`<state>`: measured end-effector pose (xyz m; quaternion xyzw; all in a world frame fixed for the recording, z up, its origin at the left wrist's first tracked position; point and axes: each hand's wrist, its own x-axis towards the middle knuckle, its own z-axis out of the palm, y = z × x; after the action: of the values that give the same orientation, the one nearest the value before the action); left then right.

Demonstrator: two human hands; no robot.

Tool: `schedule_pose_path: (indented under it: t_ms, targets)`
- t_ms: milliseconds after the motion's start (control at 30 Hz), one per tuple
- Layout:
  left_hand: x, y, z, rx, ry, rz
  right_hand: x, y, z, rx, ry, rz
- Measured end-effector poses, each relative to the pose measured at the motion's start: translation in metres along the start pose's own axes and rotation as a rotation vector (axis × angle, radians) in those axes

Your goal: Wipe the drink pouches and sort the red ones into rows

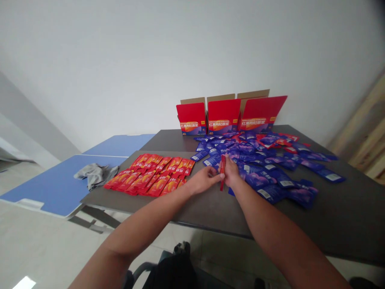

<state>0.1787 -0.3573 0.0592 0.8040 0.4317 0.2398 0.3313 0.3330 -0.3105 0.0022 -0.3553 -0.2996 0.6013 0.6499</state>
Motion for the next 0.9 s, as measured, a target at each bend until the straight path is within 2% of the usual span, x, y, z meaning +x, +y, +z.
schedule_pose_path:
  t_ms: [100,200,300,400,500,600,667,767,900]
  targets:
    - [0.007,0.008,0.013,0.060,0.045,-0.025,0.002,0.004,0.001,-0.033,0.157,-0.179]
    - [0.014,0.010,0.012,0.167,0.053,-0.024,0.001,0.003,0.005,0.016,0.169,-0.197]
    - [0.016,0.011,0.000,0.255,0.090,0.009,0.000,-0.003,0.009,0.165,0.065,-0.093]
    - [0.016,0.013,-0.019,0.350,0.137,0.104,-0.005,-0.012,0.012,0.258,-0.088,0.016]
    - [0.015,0.009,-0.039,0.471,0.144,0.269,-0.014,-0.016,0.014,0.250,-0.246,0.189]
    - [0.015,-0.007,-0.052,0.544,0.140,0.409,-0.022,-0.012,0.016,0.182,-0.394,0.306]
    - [0.015,-0.021,-0.055,0.564,0.168,0.441,-0.025,-0.008,0.016,0.126,-0.438,0.292]
    - [0.015,-0.036,-0.057,0.559,0.229,0.458,-0.024,-0.002,0.016,0.094,-0.435,0.220]
    - [0.016,-0.034,-0.060,0.459,0.295,0.451,-0.022,-0.002,0.018,0.059,-0.402,0.195]
